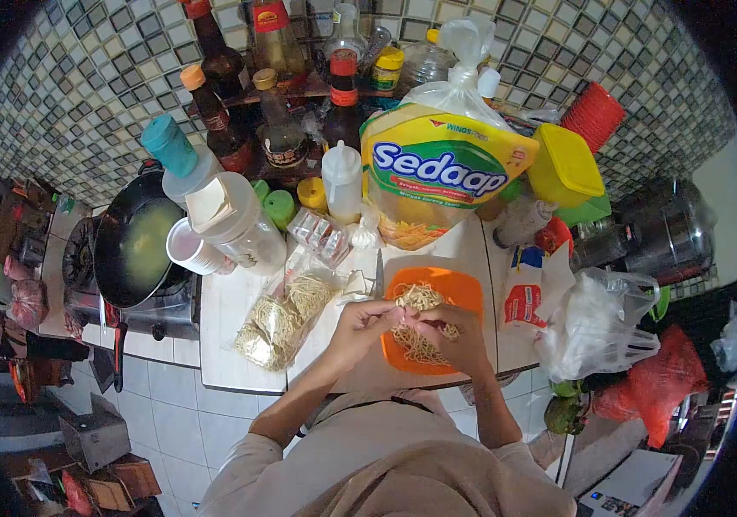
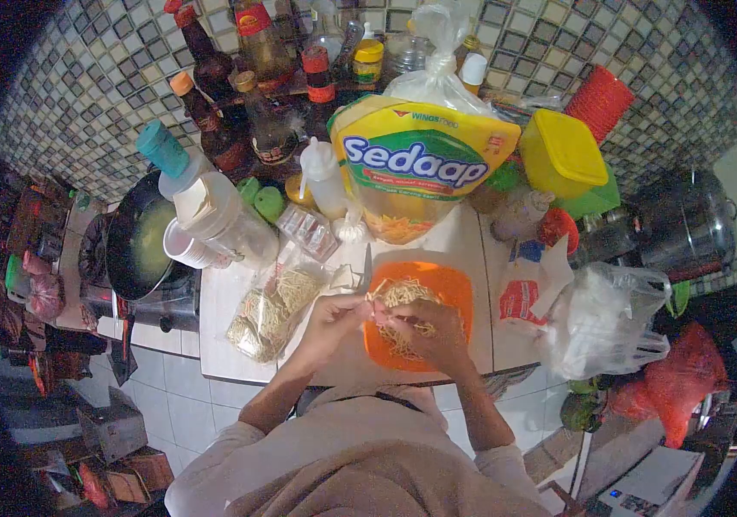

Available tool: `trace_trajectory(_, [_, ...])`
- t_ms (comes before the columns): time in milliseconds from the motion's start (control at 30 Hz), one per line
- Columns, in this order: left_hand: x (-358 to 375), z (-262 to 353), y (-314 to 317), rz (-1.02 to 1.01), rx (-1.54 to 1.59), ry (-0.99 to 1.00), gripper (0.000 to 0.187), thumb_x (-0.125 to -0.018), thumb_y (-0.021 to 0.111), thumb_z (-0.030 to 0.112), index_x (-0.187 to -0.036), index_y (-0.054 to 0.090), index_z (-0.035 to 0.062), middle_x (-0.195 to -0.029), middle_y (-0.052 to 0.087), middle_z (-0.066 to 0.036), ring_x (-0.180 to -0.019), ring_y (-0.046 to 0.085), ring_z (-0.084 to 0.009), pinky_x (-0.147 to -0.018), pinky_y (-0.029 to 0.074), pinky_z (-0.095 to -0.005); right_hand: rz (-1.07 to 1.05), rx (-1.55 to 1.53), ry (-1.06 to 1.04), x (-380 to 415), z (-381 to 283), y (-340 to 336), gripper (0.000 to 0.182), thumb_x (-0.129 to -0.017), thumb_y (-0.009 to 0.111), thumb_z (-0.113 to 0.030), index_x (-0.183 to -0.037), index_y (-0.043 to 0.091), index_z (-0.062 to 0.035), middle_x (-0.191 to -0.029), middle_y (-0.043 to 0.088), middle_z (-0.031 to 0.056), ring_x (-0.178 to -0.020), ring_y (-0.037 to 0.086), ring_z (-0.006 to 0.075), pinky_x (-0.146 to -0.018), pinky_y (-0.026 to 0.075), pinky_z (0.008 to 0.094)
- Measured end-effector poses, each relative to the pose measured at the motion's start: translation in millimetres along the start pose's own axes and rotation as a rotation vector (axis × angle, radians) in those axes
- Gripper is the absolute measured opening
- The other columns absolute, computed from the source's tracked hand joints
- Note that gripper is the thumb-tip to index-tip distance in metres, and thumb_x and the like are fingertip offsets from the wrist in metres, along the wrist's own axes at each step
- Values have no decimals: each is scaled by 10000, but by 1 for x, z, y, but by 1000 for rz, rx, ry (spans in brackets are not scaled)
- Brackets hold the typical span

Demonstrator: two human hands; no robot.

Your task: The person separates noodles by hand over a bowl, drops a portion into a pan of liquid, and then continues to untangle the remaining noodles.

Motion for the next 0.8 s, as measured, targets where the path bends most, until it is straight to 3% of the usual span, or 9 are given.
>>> trace_trajectory(233, [2,2,-7,123,57,-75,276,-848,511,208,-974,573,-30,-869,617,-77,-789,565,-109,-729,442,-243,-16,230,-67,6,-2,11,156,-700,654,-72,-847,607,-42,-783,627,97,-728,593,167,-644,449,272])
trace_trajectory(300, [1,1,-10,135,69,-35,290,-850,509,222,-987,567,-27,-886,614,-74,-802,563,-107,-742,438,-243,-3,285,-167,7,-15,13,121,-735,619,-127,-840,590,-74,-684,575,95,-588,561,233,-541,424,323])
trace_trajectory(433, [0,2,-11,147,73,-14,298,-853,503,238,-991,565,-19,-898,611,-72,-835,558,-113,-756,438,-257,21,378,-284,9,-24,17,133,-738,612,-140,-850,589,-74,-698,571,88,-607,557,236,-547,425,329])
trace_trajectory(500, [0,-8,-11,163,292,-70,287,-860,488,232,-991,565,-12,-911,607,-71,-865,551,-118,-767,436,-263,12,488,-197,8,-22,21,142,-728,606,-165,-816,610,-54,-688,570,90,-642,546,242,-594,421,326])
trace_trajectory(600, [1,-17,-10,178,407,-150,268,-864,476,214,-995,565,-2,-914,605,-75,-874,549,-127,-769,434,-265,7,520,-248,8,-27,27,145,-719,617,-169,-819,612,-64,-695,565,76,-656,543,232,-595,415,325])
trace_trajectory(733, [-1,-16,-9,171,350,-96,244,-855,489,180,-984,575,-9,-901,607,-65,-856,552,-133,-767,431,-265,-28,644,-326,13,-34,32,156,-729,604,-161,-872,603,-98,-728,553,44,-680,548,209,-629,416,335])
trace_trajectory(800, [-1,-2,-6,134,16,29,213,-838,516,150,-953,600,-8,-875,611,-69,-822,554,-138,-744,428,-263,-54,732,-324,14,-40,33,150,-719,612,-182,-852,603,-114,-740,545,34,-707,547,197,-651,414,333])
Point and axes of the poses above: each hand's wrist, its own x-axis away from the middle knuckle, its own y-axis out of the palm, z = x × y, the point moved 10 cm from there along -x, towards the middle knuckle
